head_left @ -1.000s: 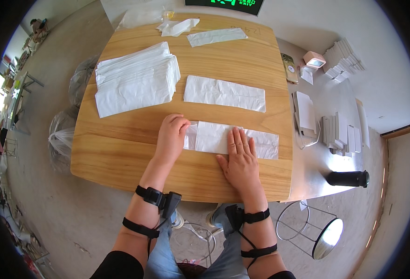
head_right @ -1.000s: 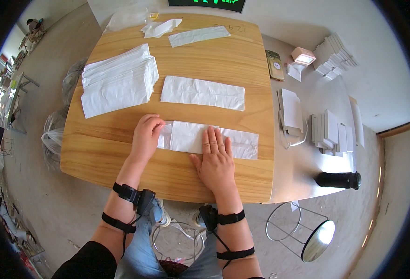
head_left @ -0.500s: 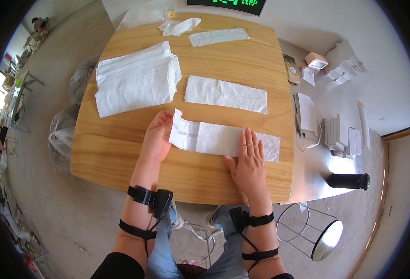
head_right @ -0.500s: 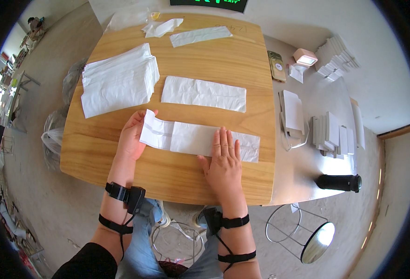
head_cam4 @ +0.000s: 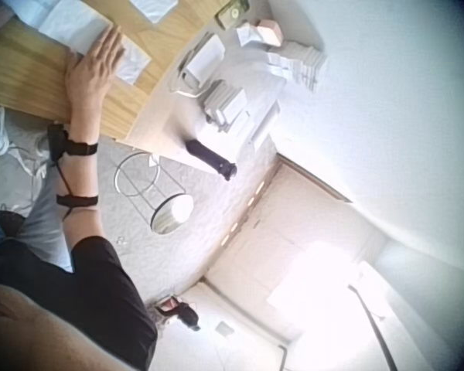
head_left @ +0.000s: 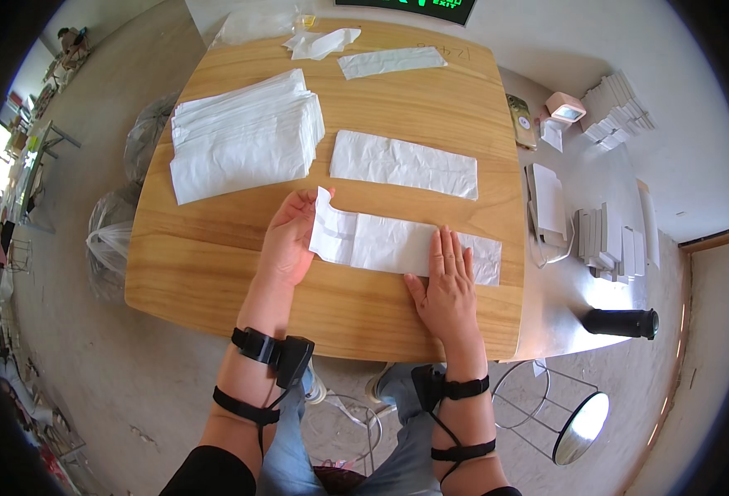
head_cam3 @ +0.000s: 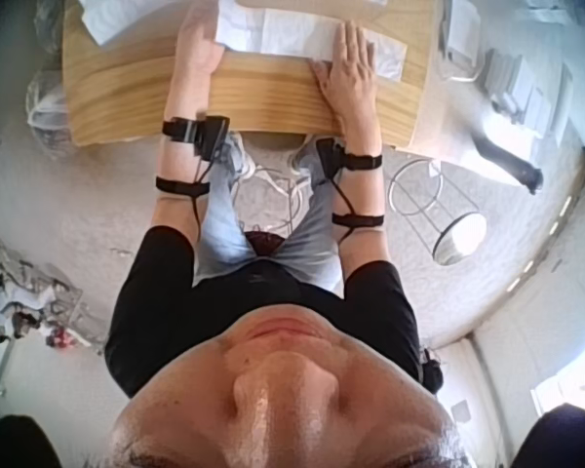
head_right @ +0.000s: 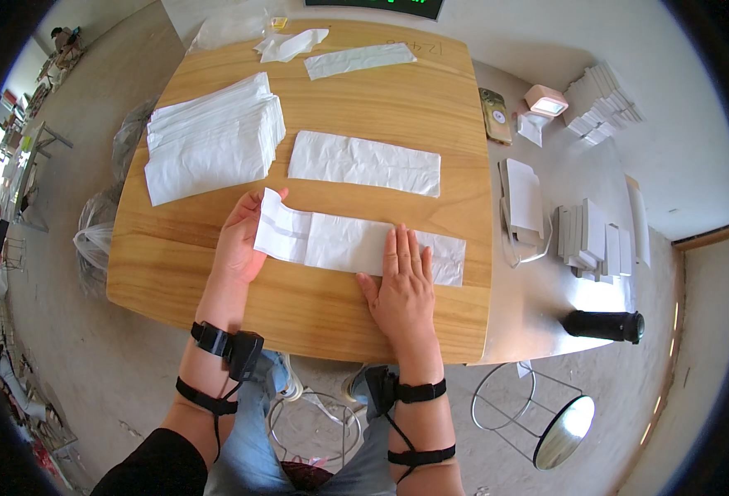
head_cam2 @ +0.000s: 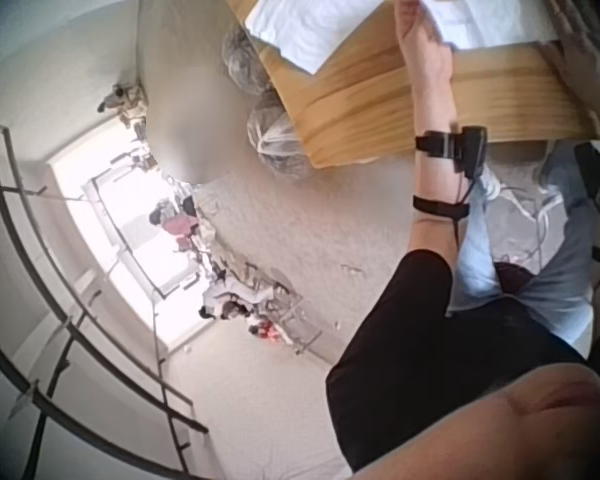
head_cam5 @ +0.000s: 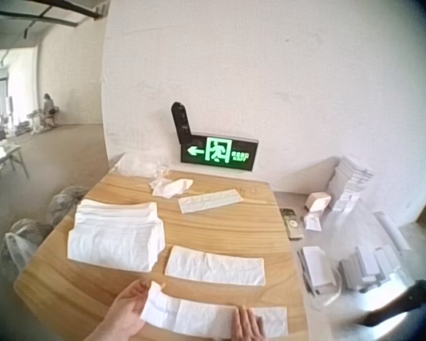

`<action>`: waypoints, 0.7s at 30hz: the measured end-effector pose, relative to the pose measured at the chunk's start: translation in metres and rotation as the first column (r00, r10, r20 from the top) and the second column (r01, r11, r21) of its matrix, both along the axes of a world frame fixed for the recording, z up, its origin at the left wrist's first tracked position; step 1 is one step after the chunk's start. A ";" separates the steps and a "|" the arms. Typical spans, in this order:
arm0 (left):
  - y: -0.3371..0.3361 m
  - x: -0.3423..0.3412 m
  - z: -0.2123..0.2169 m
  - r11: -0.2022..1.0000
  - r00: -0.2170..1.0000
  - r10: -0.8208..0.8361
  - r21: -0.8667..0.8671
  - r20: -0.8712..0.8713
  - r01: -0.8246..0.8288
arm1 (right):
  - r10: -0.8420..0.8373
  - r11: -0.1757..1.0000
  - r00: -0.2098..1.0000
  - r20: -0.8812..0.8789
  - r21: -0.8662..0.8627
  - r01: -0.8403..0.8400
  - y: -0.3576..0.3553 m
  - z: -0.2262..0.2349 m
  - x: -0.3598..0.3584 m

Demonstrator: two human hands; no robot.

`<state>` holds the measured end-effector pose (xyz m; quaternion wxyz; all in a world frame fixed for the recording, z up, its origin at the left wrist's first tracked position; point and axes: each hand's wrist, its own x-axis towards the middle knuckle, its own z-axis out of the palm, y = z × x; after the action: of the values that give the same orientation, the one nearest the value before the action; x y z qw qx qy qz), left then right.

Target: Folding long white plastic strips or bags on a wooden table.

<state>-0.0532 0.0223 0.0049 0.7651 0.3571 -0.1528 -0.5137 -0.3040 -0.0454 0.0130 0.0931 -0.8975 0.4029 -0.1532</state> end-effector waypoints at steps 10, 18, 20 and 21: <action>-0.009 -0.032 0.007 0.999 0.973 0.033 -0.013 0.231 -0.030 | 0.060 0.943 0.854 0.516 0.251 -0.217 0.021 0.021 0.035; -0.012 -0.047 0.010 0.994 0.829 0.021 -0.101 0.559 0.043 | -0.477 0.823 0.560 0.678 0.568 0.014 0.021 0.004 0.056; -0.010 -0.035 0.012 0.999 0.766 -0.010 0.035 0.643 -0.016 | -0.488 0.828 0.567 0.664 0.558 0.059 0.012 0.010 0.043; -0.007 -0.027 0.013 0.981 0.690 -0.054 0.168 0.721 -0.098 | -0.506 0.814 0.615 0.604 0.570 0.110 0.010 0.011 0.039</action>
<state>-0.0804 0.0153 0.0183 0.6108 0.6046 -0.3864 -0.3347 -0.2649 -0.0354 0.0244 0.4367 -0.6191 0.5086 -0.4090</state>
